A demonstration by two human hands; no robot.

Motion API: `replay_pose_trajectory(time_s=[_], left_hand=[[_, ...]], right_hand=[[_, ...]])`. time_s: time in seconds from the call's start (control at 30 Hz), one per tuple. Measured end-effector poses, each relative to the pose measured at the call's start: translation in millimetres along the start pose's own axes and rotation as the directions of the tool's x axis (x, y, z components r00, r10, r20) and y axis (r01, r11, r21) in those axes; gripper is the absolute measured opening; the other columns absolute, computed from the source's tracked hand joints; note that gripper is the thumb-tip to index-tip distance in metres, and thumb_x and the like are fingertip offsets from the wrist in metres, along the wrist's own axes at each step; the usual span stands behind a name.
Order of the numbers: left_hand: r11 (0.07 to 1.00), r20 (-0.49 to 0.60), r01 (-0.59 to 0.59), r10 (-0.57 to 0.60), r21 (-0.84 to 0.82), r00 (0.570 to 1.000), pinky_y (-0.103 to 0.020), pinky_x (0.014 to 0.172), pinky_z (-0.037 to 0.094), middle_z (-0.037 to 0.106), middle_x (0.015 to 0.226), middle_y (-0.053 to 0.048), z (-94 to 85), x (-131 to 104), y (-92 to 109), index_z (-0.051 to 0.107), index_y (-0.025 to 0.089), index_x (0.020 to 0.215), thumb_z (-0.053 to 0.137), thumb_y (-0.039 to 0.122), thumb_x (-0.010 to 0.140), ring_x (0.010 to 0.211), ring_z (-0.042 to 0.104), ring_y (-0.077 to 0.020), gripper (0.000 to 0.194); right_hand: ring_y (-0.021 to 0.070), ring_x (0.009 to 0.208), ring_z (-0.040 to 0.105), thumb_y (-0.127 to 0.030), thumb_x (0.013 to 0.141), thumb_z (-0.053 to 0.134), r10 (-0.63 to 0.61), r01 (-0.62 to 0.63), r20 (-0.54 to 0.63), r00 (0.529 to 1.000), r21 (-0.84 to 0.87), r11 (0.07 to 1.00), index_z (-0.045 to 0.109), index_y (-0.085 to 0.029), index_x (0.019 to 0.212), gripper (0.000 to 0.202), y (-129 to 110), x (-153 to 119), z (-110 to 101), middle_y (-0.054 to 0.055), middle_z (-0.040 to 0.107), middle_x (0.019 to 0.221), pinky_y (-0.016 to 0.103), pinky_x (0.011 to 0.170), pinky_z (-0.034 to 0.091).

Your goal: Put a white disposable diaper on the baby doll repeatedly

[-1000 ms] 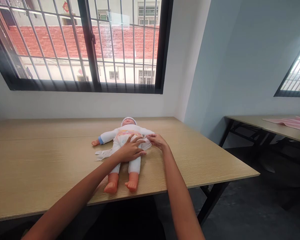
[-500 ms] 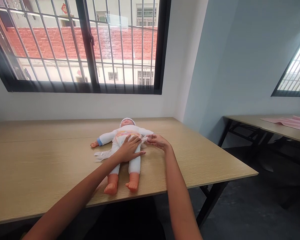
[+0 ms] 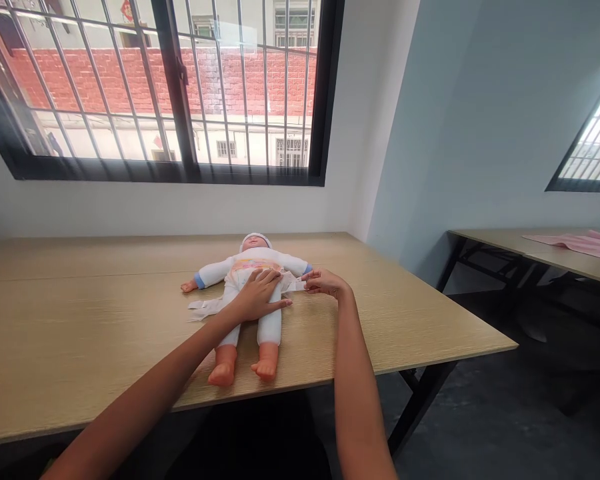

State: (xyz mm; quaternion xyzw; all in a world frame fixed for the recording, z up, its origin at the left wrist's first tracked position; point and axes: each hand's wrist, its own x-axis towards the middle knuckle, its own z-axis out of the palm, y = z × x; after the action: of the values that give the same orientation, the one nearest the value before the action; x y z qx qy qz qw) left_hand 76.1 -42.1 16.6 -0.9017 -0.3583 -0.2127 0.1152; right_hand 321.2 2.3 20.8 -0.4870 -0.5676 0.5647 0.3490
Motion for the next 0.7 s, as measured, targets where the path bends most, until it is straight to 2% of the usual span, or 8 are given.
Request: replay_pose_trajectory(time_s=[0.07,0.13,0.3,0.37,0.5,0.6,0.7], left_hand=[[1.000,-0.006,-0.004,0.004,0.005,1.000,-0.047,0.111,0.025,0.051,0.140,-0.017,-0.5,-0.7,0.2,0.048,0.013,0.133,0.037,0.063,0.092,0.129,0.044,-0.0285,0.066],[1.000,-0.008,-0.007,0.007,0.012,1.000,-0.046,0.111,0.025,0.051,0.140,-0.017,-0.6,-1.2,0.6,0.048,0.012,0.133,0.036,0.064,0.092,0.130,0.044,-0.0282,0.067],[0.998,0.000,0.022,-0.022,0.060,1.000,-0.046,0.104,0.032,0.057,0.131,-0.018,-0.6,8.6,4.3,0.054,0.011,0.125,0.039,0.068,0.089,0.125,0.048,-0.0313,0.070],[0.996,0.044,0.025,-0.029,0.088,0.999,-0.045,0.100,0.035,0.063,0.120,-0.016,-1.7,19.0,6.0,0.061,0.012,0.113,0.048,0.063,0.089,0.118,0.052,-0.0310,0.058],[0.995,0.157,0.041,-0.055,0.095,0.986,-0.039,0.090,0.039,0.069,0.105,-0.010,-4.8,41.9,5.4,0.067,0.015,0.085,0.057,0.042,0.091,0.107,0.057,-0.0261,0.029],[0.995,0.181,0.069,-0.081,0.071,0.980,-0.037,0.085,0.039,0.072,0.095,-0.009,-5.0,51.8,2.3,0.067,0.016,0.076,0.054,0.041,0.093,0.101,0.058,-0.0246,0.032],[0.996,0.160,0.076,-0.083,0.052,0.984,-0.036,0.082,0.038,0.072,0.085,-0.009,-2.1,54.7,0.4,0.066,0.017,0.070,0.049,0.045,0.094,0.098,0.058,-0.0244,0.041]], right_hand=[[0.0137,0.069,0.063,-0.004,0.058,0.076,0.044,-0.045,-0.012,0.999,-0.038,0.998,0.070,-0.016,0.078,0.025,0.3,-0.1,0.4,0.001,0.065,0.070,0.027,0.069,0.057],[0.0131,0.067,0.062,-0.005,0.058,0.075,0.044,-0.042,0.034,0.998,-0.050,0.998,0.070,-0.016,0.079,0.025,-0.3,-0.7,0.8,0.001,0.065,0.071,0.027,0.068,0.056],[0.0103,0.068,0.061,-0.010,0.059,0.076,-0.109,0.101,0.171,0.979,0.058,0.993,0.068,-0.017,0.091,0.034,-7.4,-6.7,4.0,0.000,0.067,0.081,0.026,0.074,0.054],[0.0108,0.068,0.061,-0.013,0.060,0.077,-0.130,0.118,0.184,0.974,0.071,0.990,0.066,-0.017,0.094,0.036,-10.3,-9.3,6.6,-0.001,0.066,0.075,0.026,0.075,0.052],[0.0112,0.068,0.060,-0.013,0.061,0.076,-0.131,0.121,0.134,0.982,0.081,0.989,0.066,-0.017,0.094,0.034,-13.5,-12.3,11.6,-0.003,0.064,0.068,0.026,0.075,0.050],[0.0104,0.065,0.058,-0.010,0.061,0.073,-0.111,0.103,0.081,0.990,0.102,0.989,0.066,-0.017,0.090,0.031,-14.1,-12.5,13.4,-0.004,0.063,0.066,0.025,0.072,0.050],[0.0095,0.063,0.057,-0.008,0.059,0.071,-0.091,0.083,0.050,0.995,0.129,0.988,0.065,-0.018,0.087,0.031,-13.8,-11.9,13.9,-0.004,0.063,0.065,0.023,0.068,0.049]])
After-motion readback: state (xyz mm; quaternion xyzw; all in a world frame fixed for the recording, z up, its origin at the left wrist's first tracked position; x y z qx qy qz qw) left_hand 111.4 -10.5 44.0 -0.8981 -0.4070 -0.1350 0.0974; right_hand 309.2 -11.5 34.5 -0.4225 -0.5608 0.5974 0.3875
